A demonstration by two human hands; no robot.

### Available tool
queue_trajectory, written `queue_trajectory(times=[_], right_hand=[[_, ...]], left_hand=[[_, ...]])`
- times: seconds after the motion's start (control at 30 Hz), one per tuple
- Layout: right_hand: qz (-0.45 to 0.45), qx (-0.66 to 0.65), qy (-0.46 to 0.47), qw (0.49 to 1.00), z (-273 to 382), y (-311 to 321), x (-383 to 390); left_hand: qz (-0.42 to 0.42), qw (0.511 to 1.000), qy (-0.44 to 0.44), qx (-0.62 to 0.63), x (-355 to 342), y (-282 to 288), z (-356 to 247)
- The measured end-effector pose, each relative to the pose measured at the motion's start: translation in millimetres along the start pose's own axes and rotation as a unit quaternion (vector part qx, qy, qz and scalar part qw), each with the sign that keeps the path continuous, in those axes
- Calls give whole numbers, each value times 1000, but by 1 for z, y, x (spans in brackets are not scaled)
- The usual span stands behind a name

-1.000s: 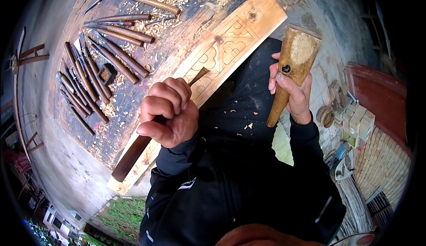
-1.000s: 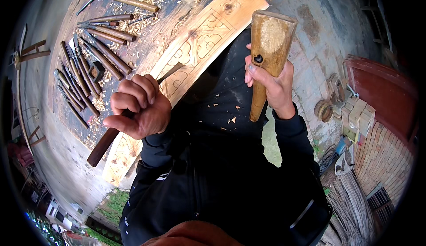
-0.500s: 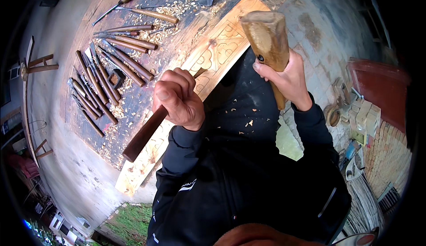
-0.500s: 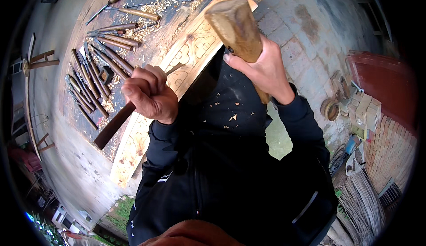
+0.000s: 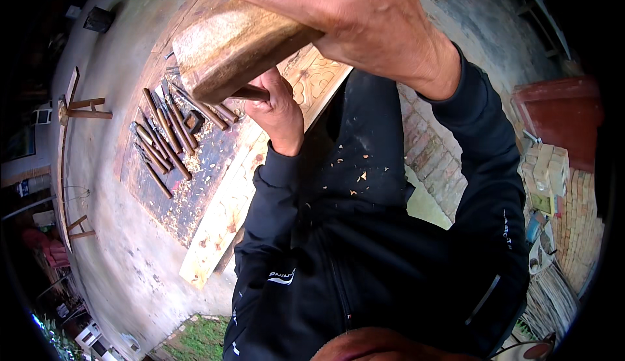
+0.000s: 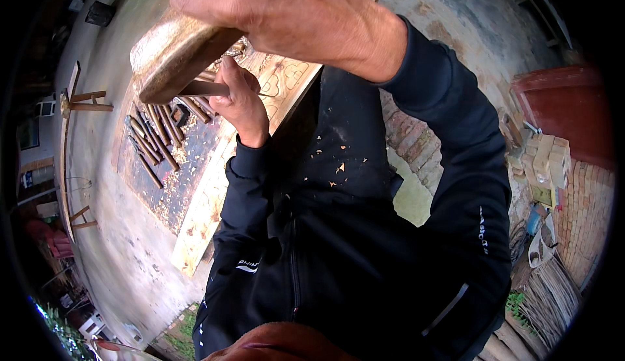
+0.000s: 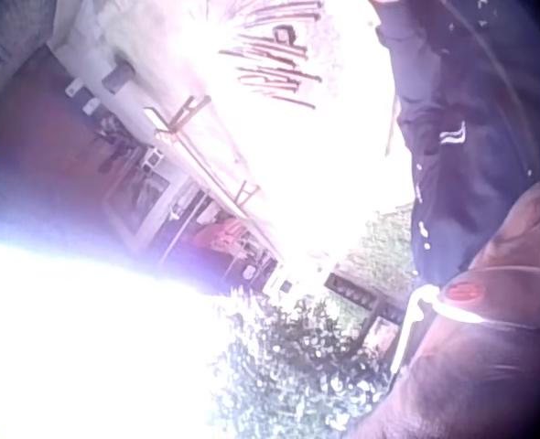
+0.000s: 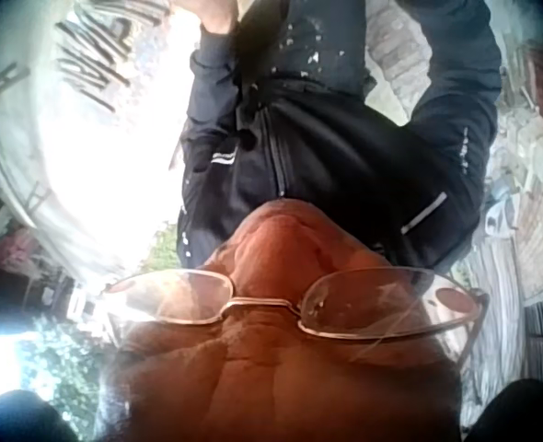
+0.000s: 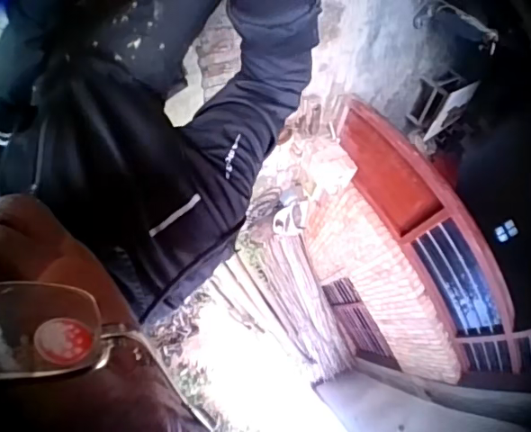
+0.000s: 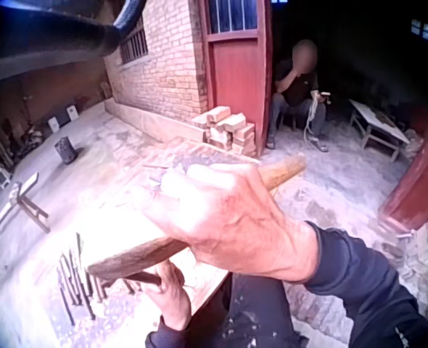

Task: The person carves a decorative pattern into a wooden plank using a chisel and a wooden mallet. They repeatedly position the chisel and strike it to remove wood shavings, gradually deepening the design.

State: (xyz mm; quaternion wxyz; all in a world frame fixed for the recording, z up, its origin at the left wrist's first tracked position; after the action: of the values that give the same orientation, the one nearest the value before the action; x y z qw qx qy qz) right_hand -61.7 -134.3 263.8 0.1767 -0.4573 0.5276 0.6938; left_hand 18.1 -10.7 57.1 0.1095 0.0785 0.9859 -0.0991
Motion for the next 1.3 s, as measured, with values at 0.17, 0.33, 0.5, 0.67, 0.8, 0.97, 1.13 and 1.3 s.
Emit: queue_trajectory(times=[0.17, 0.33, 0.5, 0.67, 0.8, 0.97, 1.13, 1.3], right_hand=[[-127, -115, -14, 985, -3, -2, 1], [36, 2, -39, 999, -12, -12, 7], [40, -326, -388, 861, -55, -27, 90], [-138, -600, -525, 588, -58, -54, 172], [-126, -682, -524, 495, -43, -92, 201], [-51, -696, -516, 497, -26, -116, 198], [-23, -672, -534, 513, -23, -125, 199], [-32, -676, -541, 499, -28, -124, 208]], left_hand=[[24, 999, -21, -42, 1, -3, -4], [21, 998, -40, -42, -3, 5, -3], [22, 988, -16, 155, -16, 32, -15], [-8, 993, -41, 106, -47, 89, -35], [-80, 993, -66, 65, -58, 123, -45], [-163, 980, -109, 17, -83, 166, -42], [-242, 955, -173, -15, -106, 190, -35], [-264, 948, -177, -17, -118, 205, -20]])
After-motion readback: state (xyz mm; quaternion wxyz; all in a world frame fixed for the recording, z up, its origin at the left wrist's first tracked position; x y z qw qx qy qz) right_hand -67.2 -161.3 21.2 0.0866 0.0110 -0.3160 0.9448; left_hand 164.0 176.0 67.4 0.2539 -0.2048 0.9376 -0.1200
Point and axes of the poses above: each hand's wrist, its own x-axis away from the middle knuckle, its own y-axis out of the back of the hand, z = x × y, the point moved 6 cm from there along -x, towards the middle knuckle, and after that the axes turned 7 degrees about -x, right-handed, at the moved point
